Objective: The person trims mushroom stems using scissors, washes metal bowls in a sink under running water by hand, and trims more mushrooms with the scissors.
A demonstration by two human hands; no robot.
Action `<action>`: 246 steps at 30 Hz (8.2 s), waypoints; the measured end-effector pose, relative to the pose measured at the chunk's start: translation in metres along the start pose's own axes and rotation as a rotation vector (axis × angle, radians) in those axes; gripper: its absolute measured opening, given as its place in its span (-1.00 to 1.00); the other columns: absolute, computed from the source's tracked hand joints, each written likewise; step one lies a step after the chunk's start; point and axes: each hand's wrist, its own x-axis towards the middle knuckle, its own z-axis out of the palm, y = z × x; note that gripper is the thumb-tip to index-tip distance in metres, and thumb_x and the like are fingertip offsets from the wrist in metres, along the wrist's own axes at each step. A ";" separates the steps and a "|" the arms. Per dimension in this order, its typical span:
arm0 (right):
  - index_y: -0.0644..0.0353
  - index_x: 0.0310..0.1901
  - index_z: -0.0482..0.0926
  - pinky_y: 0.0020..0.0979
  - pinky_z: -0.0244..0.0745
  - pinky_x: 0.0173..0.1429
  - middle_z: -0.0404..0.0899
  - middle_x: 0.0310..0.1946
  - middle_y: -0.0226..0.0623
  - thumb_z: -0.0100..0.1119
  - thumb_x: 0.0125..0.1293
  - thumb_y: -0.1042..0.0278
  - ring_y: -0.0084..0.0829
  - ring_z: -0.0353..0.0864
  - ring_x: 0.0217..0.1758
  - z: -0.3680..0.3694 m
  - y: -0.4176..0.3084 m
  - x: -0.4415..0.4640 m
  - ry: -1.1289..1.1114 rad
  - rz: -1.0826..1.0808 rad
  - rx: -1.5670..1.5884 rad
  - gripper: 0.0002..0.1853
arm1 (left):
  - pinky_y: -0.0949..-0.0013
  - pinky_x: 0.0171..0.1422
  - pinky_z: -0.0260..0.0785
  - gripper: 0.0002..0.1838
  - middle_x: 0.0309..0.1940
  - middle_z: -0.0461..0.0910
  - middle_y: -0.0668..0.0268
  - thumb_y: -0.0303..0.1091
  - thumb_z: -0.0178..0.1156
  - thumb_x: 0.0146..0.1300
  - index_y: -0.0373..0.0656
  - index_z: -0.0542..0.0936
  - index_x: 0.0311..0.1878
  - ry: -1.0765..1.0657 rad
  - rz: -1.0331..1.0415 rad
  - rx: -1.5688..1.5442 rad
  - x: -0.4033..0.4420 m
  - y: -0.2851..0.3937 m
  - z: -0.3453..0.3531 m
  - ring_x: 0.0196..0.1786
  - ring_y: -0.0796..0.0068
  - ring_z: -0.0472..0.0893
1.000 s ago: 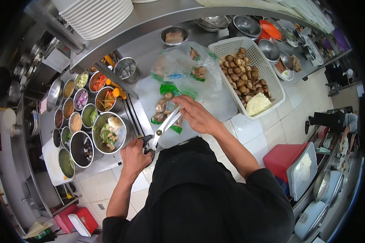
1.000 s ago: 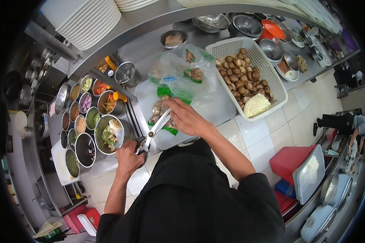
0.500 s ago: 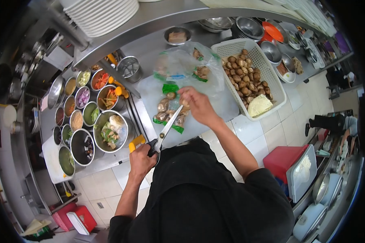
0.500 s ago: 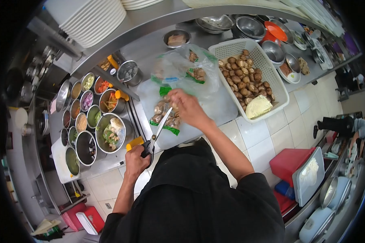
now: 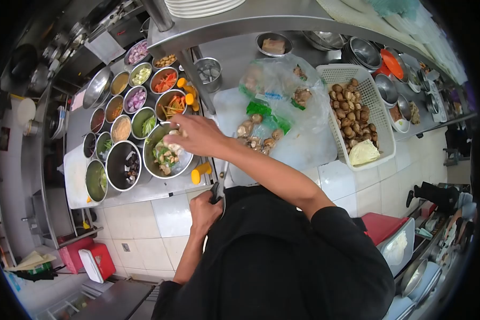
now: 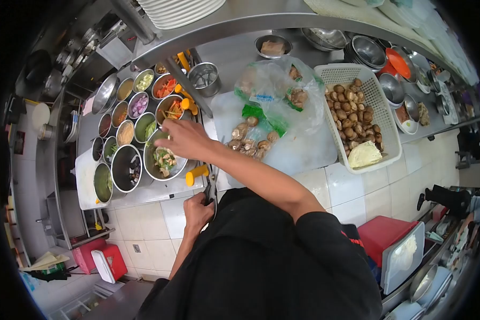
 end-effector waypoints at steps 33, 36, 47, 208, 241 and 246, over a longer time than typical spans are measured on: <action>0.15 -0.05 0.48 -0.03 0.56 -0.11 0.69 -0.27 -0.05 0.34 0.16 0.16 0.04 0.68 -0.20 -0.058 0.163 -0.071 0.300 0.613 -0.494 -0.60 | 0.07 -0.29 0.42 -0.74 -0.60 0.57 -0.02 -0.26 0.29 -0.07 -0.29 0.54 -0.55 -0.144 -0.084 0.049 0.019 0.039 0.010 -0.44 -0.09 0.60; 0.14 0.00 0.43 -0.01 0.52 -0.11 0.68 -0.26 -0.03 0.33 0.15 0.26 0.06 0.66 -0.18 -0.062 0.166 -0.078 0.372 0.467 -0.375 -0.59 | 0.05 -0.23 0.44 -0.73 -0.56 0.59 -0.05 -0.23 0.29 -0.07 -0.29 0.57 -0.52 -0.153 -0.119 0.054 0.019 0.040 0.013 -0.38 -0.11 0.62; 0.12 0.22 0.27 -0.55 0.42 -0.32 0.42 -0.12 -0.36 0.13 0.30 0.56 -0.56 0.53 -0.23 -0.113 0.105 -0.115 0.149 0.468 0.724 -0.53 | 0.13 -0.33 0.41 -0.78 -0.54 0.59 0.10 -0.32 0.34 -0.16 -0.25 0.55 -0.50 0.047 0.151 0.035 0.019 0.049 -0.001 -0.45 0.03 0.59; 0.15 -0.18 0.71 -0.20 0.52 0.05 0.70 -0.24 -0.14 0.20 0.07 0.50 -0.09 0.66 -0.09 -0.082 0.166 -0.072 -0.242 0.328 -0.324 -0.76 | 0.19 -0.43 0.35 -0.73 -0.71 0.50 0.06 -0.30 0.33 -0.10 -0.30 0.50 -0.61 -0.052 -0.100 0.018 0.019 0.025 -0.001 -0.60 0.07 0.55; 0.13 0.38 0.19 -0.42 0.55 0.01 0.39 0.09 -0.29 -0.02 0.05 0.78 -0.45 0.52 0.02 -0.105 0.070 -0.126 0.245 0.275 0.839 -0.22 | 0.09 -0.21 0.50 -0.68 -0.35 0.64 0.08 -0.29 0.37 -0.17 -0.27 0.63 -0.31 0.086 0.275 0.150 0.026 0.059 -0.019 -0.29 0.00 0.64; 0.14 0.38 0.20 -0.46 0.51 0.04 0.39 0.11 -0.28 0.01 0.20 0.71 -0.47 0.52 -0.01 -0.089 0.066 -0.126 0.265 0.238 0.584 -0.32 | 0.06 -0.24 0.48 -0.70 -0.38 0.61 0.09 -0.31 0.35 -0.18 -0.27 0.61 -0.35 0.081 0.267 0.168 0.029 0.056 -0.019 -0.31 -0.01 0.62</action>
